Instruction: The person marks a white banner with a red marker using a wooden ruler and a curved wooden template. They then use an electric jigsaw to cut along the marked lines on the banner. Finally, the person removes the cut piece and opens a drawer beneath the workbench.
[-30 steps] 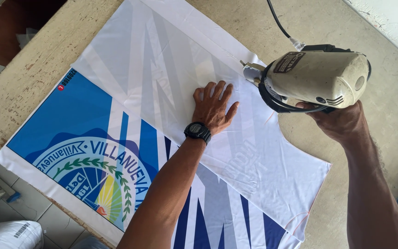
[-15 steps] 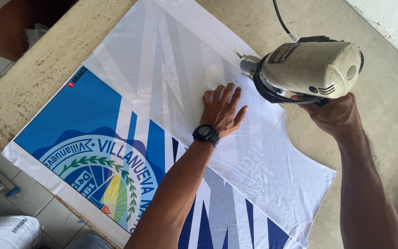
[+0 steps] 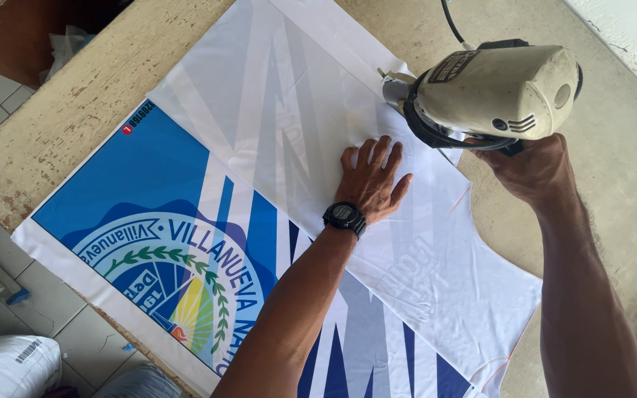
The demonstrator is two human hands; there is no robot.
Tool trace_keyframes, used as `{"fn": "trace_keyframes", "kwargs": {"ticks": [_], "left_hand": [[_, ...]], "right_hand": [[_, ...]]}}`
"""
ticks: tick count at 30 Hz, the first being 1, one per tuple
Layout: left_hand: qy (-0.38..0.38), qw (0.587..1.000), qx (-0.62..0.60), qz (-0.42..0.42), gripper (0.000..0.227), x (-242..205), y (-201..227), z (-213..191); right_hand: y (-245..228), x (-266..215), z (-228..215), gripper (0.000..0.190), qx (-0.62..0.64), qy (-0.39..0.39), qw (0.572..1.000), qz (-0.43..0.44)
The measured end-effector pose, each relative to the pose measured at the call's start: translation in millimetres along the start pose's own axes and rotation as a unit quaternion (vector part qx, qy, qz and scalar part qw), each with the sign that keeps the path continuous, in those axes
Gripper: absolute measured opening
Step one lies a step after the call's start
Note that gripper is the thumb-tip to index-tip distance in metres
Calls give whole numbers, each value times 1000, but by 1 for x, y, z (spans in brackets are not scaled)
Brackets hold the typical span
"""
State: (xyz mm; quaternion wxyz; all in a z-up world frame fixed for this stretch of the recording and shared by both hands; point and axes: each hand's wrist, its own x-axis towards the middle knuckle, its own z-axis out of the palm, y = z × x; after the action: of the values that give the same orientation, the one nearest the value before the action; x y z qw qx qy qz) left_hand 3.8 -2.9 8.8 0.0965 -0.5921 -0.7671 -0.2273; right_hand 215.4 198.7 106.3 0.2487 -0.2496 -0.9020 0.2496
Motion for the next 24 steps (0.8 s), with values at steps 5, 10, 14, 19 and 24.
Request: {"fn": "trace_keyframes", "kwargs": {"ticks": [5, 10, 14, 19, 24], "left_hand": [[-7, 1000, -11, -5, 60, 0, 1, -2], [3, 1000, 5, -10, 62, -1, 2, -1], [13, 1000, 6, -12, 62, 0, 2, -4], [1, 1000, -22, -20, 62, -1, 3, 0], [16, 999, -27, -18, 61, 1, 2, -2]], "right_hand": [[-11, 13, 5, 35, -29, -13, 999, 34], [-9, 24, 14, 36, -5, -17, 999, 38], [-15, 34, 20, 37, -42, -21, 994, 94], [-24, 51, 25, 28, 5, -30, 999, -34], [-41, 68, 33, 30, 0, -43, 999, 16]]}}
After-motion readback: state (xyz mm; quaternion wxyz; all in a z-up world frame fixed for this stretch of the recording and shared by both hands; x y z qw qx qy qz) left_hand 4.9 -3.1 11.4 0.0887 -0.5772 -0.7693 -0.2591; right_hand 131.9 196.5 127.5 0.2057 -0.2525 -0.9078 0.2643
